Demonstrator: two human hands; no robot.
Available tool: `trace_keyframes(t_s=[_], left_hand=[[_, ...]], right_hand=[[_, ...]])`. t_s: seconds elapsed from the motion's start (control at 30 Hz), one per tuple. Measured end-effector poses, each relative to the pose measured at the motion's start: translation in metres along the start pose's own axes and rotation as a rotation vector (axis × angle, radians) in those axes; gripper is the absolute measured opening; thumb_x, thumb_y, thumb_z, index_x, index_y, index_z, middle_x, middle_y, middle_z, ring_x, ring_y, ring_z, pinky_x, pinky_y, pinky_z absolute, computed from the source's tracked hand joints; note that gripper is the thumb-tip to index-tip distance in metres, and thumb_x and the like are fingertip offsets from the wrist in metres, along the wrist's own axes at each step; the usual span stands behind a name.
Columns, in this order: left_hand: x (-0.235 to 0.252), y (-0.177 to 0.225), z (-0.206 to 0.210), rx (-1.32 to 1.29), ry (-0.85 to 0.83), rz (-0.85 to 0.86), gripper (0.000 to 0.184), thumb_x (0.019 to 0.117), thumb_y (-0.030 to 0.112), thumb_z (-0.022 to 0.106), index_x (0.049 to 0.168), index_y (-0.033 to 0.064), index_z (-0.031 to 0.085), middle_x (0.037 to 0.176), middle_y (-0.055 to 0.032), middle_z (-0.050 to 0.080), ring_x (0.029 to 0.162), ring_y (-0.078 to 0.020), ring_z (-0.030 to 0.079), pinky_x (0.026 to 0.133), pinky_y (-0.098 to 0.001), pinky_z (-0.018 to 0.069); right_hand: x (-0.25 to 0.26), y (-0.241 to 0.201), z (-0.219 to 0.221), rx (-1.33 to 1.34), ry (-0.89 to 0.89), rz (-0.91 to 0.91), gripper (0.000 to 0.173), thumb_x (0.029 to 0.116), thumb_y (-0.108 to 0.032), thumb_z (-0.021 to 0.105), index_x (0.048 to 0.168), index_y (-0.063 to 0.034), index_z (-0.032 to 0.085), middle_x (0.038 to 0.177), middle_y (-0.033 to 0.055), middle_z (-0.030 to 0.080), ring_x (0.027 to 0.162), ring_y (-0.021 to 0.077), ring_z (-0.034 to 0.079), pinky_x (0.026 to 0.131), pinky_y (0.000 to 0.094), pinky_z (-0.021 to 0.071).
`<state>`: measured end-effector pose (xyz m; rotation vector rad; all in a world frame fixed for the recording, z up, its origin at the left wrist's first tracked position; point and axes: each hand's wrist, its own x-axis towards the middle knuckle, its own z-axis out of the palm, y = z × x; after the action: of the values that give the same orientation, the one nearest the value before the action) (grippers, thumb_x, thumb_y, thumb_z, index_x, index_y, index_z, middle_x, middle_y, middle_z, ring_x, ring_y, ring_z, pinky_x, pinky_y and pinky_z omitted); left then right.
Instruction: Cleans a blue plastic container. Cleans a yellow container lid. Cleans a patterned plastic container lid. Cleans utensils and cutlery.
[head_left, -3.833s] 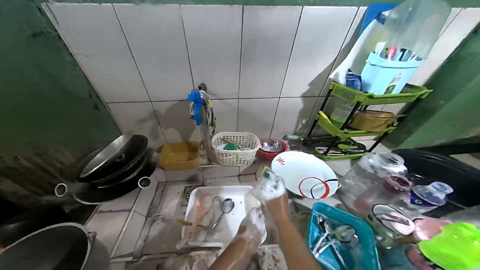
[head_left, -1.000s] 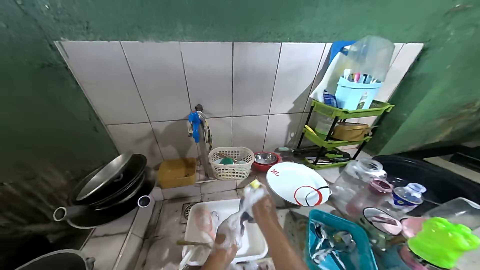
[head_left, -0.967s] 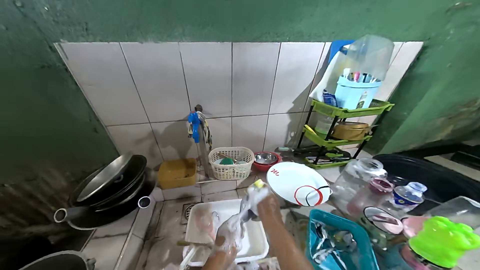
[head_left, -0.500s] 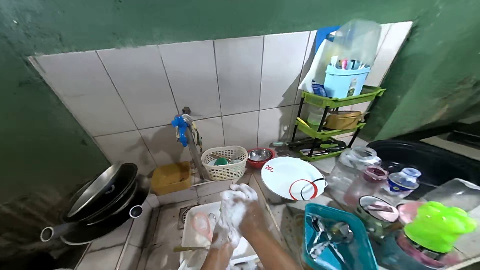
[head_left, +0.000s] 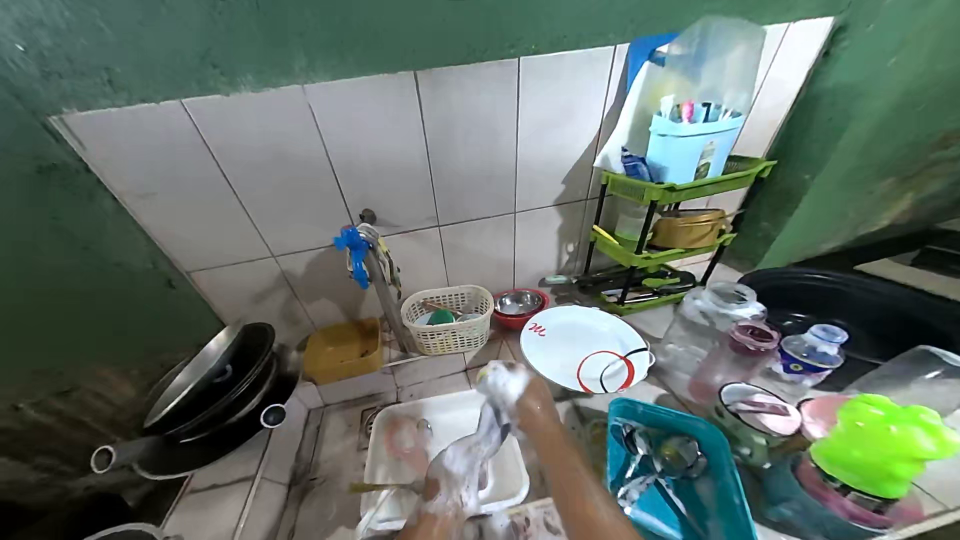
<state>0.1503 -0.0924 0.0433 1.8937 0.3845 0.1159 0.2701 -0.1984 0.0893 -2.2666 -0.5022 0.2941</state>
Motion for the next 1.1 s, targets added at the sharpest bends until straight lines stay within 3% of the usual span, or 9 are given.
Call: trace_keyframes(t_s=[0.13,0.23,0.3,0.43,0.53,0.6,0.77,0.97,1.1], left_hand=[[-0.014,0.018,-0.011,0.39,0.099,0.006,0.031,0.1045,0.024,0.054,0.113,-0.0009,0.07,0.094,-0.0145,0.071,0.086,-0.0232,0.068,0.084,-0.0412,0.0552],[-0.005,0.024,-0.016,0.485,0.142,-0.08,0.036,0.1054,0.031,0.052,0.116,0.0019,0.07,0.108,-0.0184,0.069,0.101,-0.0292,0.067,0.094,-0.047,0.0527],[0.0,0.023,-0.01,0.429,0.209,-0.079,0.031,0.1057,0.026,0.051,0.114,0.0022,0.069,0.097,-0.0145,0.069,0.088,-0.0246,0.068,0.084,-0.0432,0.0553],[-0.008,0.02,0.005,0.381,0.366,0.089,0.032,0.1014,0.008,0.051,0.126,-0.0079,0.062,0.113,-0.0242,0.069,0.108,-0.0313,0.067,0.099,-0.0443,0.0519],[-0.022,0.012,0.003,0.356,0.295,0.139,0.039,0.0995,0.002,0.049,0.134,-0.0161,0.052,0.123,-0.0301,0.063,0.118,-0.0315,0.062,0.105,-0.0391,0.0467],[-0.025,0.006,0.0,0.235,0.288,0.154,0.034,0.0989,0.001,0.049,0.128,-0.0143,0.056,0.113,-0.0248,0.066,0.106,-0.0228,0.064,0.096,-0.0331,0.0513],[-0.046,-0.016,-0.023,0.241,0.132,0.012,0.043,0.1031,0.004,0.047,0.141,-0.0174,0.044,0.139,-0.0295,0.055,0.13,-0.022,0.053,0.113,-0.0269,0.0381],[-0.022,-0.02,-0.03,0.181,0.113,0.149,0.031,0.1014,0.006,0.049,0.126,-0.0088,0.062,0.118,-0.019,0.067,0.107,-0.0159,0.063,0.096,-0.029,0.0504],[-0.018,-0.022,-0.036,-0.005,0.066,0.143,0.028,0.1016,0.006,0.046,0.118,-0.0077,0.065,0.106,-0.0119,0.069,0.095,-0.0079,0.063,0.085,-0.0235,0.0518]], right_hand=[[0.001,0.02,0.001,0.415,0.251,0.123,0.038,0.1058,-0.033,0.055,0.13,-0.0054,0.065,0.113,0.0207,0.07,0.099,0.0345,0.068,0.09,0.0574,0.0531],[-0.011,0.014,0.022,0.668,0.452,-0.02,0.03,0.1051,-0.023,0.057,0.126,-0.0033,0.065,0.104,0.0147,0.071,0.085,0.0229,0.068,0.078,0.0457,0.0577],[-0.017,-0.001,0.04,0.713,0.378,-0.05,0.033,0.0987,-0.019,0.061,0.128,-0.0032,0.063,0.098,0.0145,0.07,0.078,0.0226,0.067,0.071,0.0447,0.0577],[-0.031,-0.018,0.055,0.52,0.076,0.144,0.048,0.099,-0.028,0.068,0.136,0.001,0.059,0.115,0.0199,0.07,0.107,0.0268,0.067,0.098,0.0446,0.053],[-0.024,-0.011,0.045,0.474,-0.175,0.129,0.049,0.0933,-0.03,0.075,0.13,-0.0004,0.06,0.106,0.0158,0.069,0.093,0.0224,0.067,0.087,0.0419,0.0558],[-0.02,0.002,0.045,0.526,-0.286,0.017,0.048,0.0875,-0.026,0.079,0.126,-0.0035,0.061,0.097,0.0101,0.069,0.083,0.0166,0.068,0.078,0.0372,0.0584],[-0.014,0.009,0.037,0.405,-0.316,-0.139,0.036,0.0935,-0.017,0.072,0.124,0.0,0.063,0.104,0.0142,0.07,0.091,0.0202,0.068,0.086,0.0407,0.0577],[0.002,0.0,0.011,0.301,-0.033,0.097,0.042,0.0996,-0.035,0.066,0.125,-0.0011,0.065,0.11,0.0205,0.07,0.099,0.0329,0.068,0.089,0.0555,0.0543],[0.0,0.01,-0.005,0.341,-0.116,-0.109,0.032,0.0949,-0.029,0.072,0.118,-0.0078,0.068,0.1,0.0099,0.071,0.089,0.0196,0.069,0.08,0.0442,0.0576]])
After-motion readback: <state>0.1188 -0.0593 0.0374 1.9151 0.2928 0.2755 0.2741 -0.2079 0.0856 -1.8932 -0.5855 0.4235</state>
